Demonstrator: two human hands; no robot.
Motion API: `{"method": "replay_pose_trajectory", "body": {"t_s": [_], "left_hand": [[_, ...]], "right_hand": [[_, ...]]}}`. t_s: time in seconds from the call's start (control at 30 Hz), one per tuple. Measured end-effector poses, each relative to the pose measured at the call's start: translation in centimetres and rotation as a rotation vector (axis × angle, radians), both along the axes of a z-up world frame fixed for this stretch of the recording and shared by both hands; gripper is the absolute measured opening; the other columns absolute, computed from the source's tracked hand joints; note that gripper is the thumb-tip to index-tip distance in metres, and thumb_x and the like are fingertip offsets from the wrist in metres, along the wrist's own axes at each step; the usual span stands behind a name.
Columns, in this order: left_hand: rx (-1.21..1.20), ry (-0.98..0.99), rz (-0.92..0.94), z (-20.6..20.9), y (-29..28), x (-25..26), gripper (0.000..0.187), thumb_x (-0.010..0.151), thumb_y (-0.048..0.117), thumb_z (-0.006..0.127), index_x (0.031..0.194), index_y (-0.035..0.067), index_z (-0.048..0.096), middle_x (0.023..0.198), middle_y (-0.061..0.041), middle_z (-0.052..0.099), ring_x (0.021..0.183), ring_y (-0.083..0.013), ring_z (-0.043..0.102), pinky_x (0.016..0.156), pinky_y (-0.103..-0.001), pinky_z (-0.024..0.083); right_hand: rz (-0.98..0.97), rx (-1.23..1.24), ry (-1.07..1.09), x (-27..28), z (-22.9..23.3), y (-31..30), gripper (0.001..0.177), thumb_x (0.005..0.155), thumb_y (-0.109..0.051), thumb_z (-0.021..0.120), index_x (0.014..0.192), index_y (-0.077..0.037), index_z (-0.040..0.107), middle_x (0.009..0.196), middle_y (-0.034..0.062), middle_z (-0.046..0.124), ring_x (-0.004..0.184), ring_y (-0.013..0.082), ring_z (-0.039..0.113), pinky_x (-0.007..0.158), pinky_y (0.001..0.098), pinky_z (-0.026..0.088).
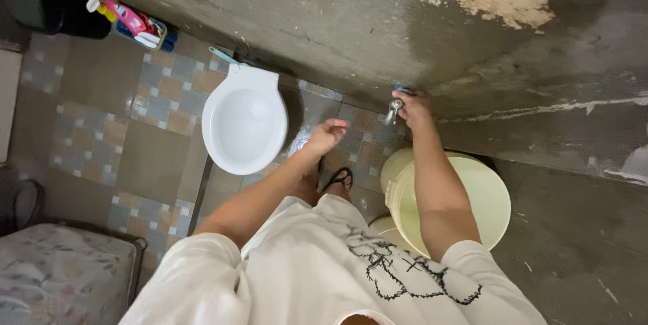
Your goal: The person applies a piece of tape to a water faucet and then presses the tape around the base of the faucet with their hands.
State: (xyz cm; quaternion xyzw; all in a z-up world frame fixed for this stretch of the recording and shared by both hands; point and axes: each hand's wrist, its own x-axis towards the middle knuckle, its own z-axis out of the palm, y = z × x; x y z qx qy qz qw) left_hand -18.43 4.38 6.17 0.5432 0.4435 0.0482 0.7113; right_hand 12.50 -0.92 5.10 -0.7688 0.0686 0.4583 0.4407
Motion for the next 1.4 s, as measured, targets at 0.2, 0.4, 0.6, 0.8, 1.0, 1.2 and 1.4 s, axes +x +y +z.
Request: {"method": "replay_pose_trajectory", "body": {"t_s": [0.2,0.4,0.6,0.8,1.0,1.2,1.4], "left_hand": [[0.078,0.124,-0.260,-1.6,-1.2,7.2,0.046,0.093,0.012,0.069,0.137,0.007,0.058,0.122,-0.014,0.073,0.113,-0.0232,0.069,0.102,-0.034,0.052],[0.235,0.179,-0.326,-1.7,-1.6,14.0,0.084,0.087,0.014,0.069,0.158,0.006,0.025,0.156,-0.017,0.043,0.144,-0.0300,0.042,0.119,-0.038,0.034],[0.308,0.187,-0.312,-3.7,-2.4,15.6,0.058,0.095,0.026,0.058,0.151,0.013,0.045,0.133,-0.026,0.064,0.127,-0.0396,0.060,0.106,-0.045,0.049],[0.401,0.234,-0.099,-4.0,-3.6,16.4,0.031,0.096,0.021,0.061,0.124,0.008,0.065,0.108,-0.026,0.073,0.106,-0.0426,0.070,0.093,-0.049,0.055],[0.414,0.299,-0.116,-3.4,-4.0,17.4,0.030,0.097,0.025,0.063,0.121,0.008,0.062,0.096,-0.023,0.073,0.094,-0.0413,0.074,0.085,-0.049,0.058],[0.567,0.153,-0.085,-2.9,-3.8,16.3,0.036,0.093,0.018,0.062,0.129,0.014,0.063,0.098,-0.024,0.073,0.096,-0.0444,0.070,0.088,-0.053,0.054],[0.477,0.084,-0.035,-3.2,-4.0,16.0,0.036,0.095,0.018,0.062,0.131,0.014,0.062,0.103,-0.025,0.072,0.101,-0.0444,0.067,0.087,-0.052,0.055]], "right_hand": [[-0.076,0.195,0.225,0.3,-2.6,1.7,0.022,0.078,-0.012,0.086,0.095,-0.011,0.071,0.087,0.0021,0.073,0.067,0.0121,0.064,0.051,0.0261,0.048],[0.000,0.476,0.289,1.0,-4.7,-1.2,0.028,0.081,-0.010,0.082,0.106,-0.008,0.069,0.093,0.0030,0.076,0.067,0.0084,0.062,0.050,0.0208,0.045],[-0.134,0.712,0.737,0.4,-5.4,-4.2,0.035,0.094,-0.020,0.079,0.120,-0.001,0.066,0.087,0.0016,0.066,0.060,0.0047,0.055,0.049,0.0162,0.045],[-0.277,0.480,0.513,1.3,-0.6,-4.3,0.023,0.097,-0.009,0.069,0.116,0.001,0.061,0.099,0.0081,0.066,0.072,0.0121,0.063,0.066,0.0212,0.056],[-0.018,0.396,0.000,-0.9,0.8,-1.1,0.014,0.086,-0.001,0.077,0.097,-0.007,0.070,0.090,0.0056,0.075,0.071,0.0125,0.069,0.059,0.0253,0.052],[-0.208,0.674,-0.179,-2.5,-3.4,-1.4,0.010,0.095,-0.005,0.078,0.100,-0.004,0.069,0.091,0.0100,0.072,0.070,0.0148,0.066,0.060,0.0282,0.053],[-0.198,0.797,0.283,-1.4,-3.7,-3.4,0.018,0.103,-0.021,0.066,0.115,-0.007,0.066,0.105,0.0136,0.076,0.068,0.0107,0.061,0.055,0.0245,0.048]]}}
